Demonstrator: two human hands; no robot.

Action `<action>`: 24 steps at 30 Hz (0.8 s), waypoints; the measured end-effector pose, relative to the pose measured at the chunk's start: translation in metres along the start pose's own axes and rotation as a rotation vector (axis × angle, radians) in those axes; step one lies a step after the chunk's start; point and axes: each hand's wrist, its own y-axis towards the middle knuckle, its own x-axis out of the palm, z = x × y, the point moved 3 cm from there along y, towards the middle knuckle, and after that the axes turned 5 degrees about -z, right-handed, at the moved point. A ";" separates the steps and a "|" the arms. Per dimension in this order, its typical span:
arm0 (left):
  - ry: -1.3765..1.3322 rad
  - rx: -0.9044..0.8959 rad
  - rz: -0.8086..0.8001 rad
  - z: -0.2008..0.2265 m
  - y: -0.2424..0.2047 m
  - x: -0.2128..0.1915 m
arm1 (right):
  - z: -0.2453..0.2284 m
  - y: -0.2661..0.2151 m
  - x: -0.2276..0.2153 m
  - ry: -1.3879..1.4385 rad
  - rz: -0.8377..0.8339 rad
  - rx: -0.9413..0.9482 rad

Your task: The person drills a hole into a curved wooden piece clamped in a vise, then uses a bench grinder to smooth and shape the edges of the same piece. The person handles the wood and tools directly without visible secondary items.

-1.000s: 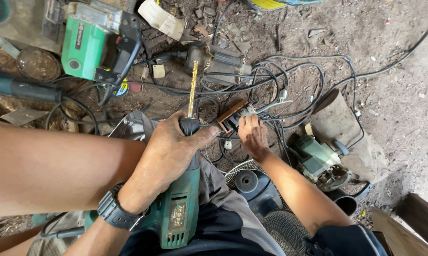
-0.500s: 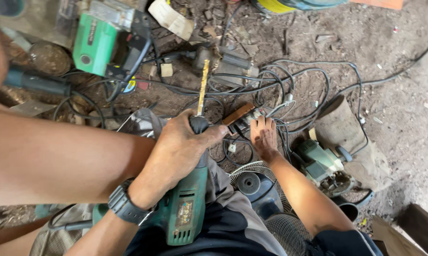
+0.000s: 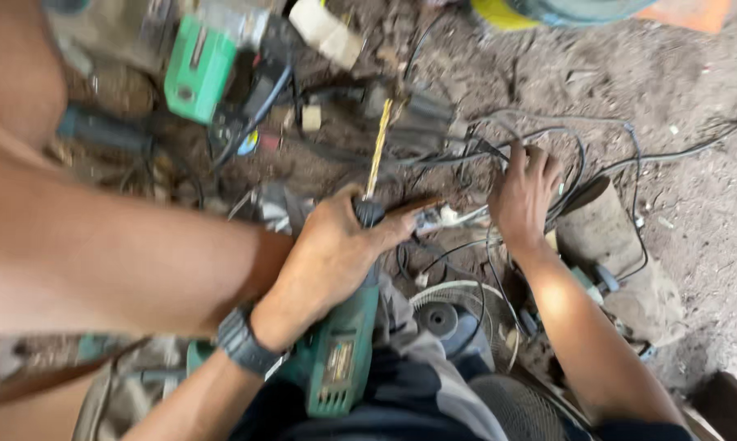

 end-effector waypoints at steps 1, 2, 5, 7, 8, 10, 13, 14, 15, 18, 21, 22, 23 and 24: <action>0.018 -0.016 0.002 0.003 0.004 -0.002 | 0.003 -0.001 -0.010 -0.099 0.235 -0.126; 0.036 -0.032 0.004 0.005 0.008 -0.005 | -0.003 -0.008 -0.001 -0.041 0.066 -0.331; 0.039 -0.049 0.001 -0.003 0.000 0.001 | -0.038 -0.079 0.067 0.102 -0.512 -0.788; 0.059 -0.033 0.000 0.001 0.002 0.002 | -0.064 -0.103 0.116 0.055 -0.596 -0.876; 0.072 -0.048 0.001 0.001 0.003 0.003 | -0.069 -0.111 0.137 0.021 -0.589 -0.868; 0.066 -0.055 0.011 0.000 0.002 0.003 | -0.078 -0.116 0.167 -0.048 -0.533 -0.777; 0.023 -0.011 -0.004 0.005 0.002 0.003 | -0.088 -0.116 0.168 -0.149 -0.432 -0.739; 0.006 0.018 -0.014 0.008 0.002 0.003 | -0.087 -0.112 0.166 -0.132 -0.651 -0.695; -0.016 0.046 -0.028 0.009 0.003 0.006 | -0.085 -0.114 0.159 -0.114 -0.873 -0.647; 0.165 -0.182 -0.051 -0.001 0.008 0.012 | -0.079 -0.103 0.121 0.364 -1.040 -0.593; 0.175 -0.114 -0.199 -0.005 0.007 0.028 | -0.062 -0.072 0.077 0.876 -0.818 -0.461; 0.159 -0.040 -0.217 -0.004 0.006 0.031 | -0.055 -0.060 0.064 1.012 -0.716 -0.392; 0.146 0.038 -0.238 -0.002 0.007 0.035 | -0.047 -0.047 0.058 0.907 -0.689 -0.237; 0.134 0.116 -0.259 0.000 0.008 0.038 | -0.037 -0.036 0.053 0.801 -0.658 -0.083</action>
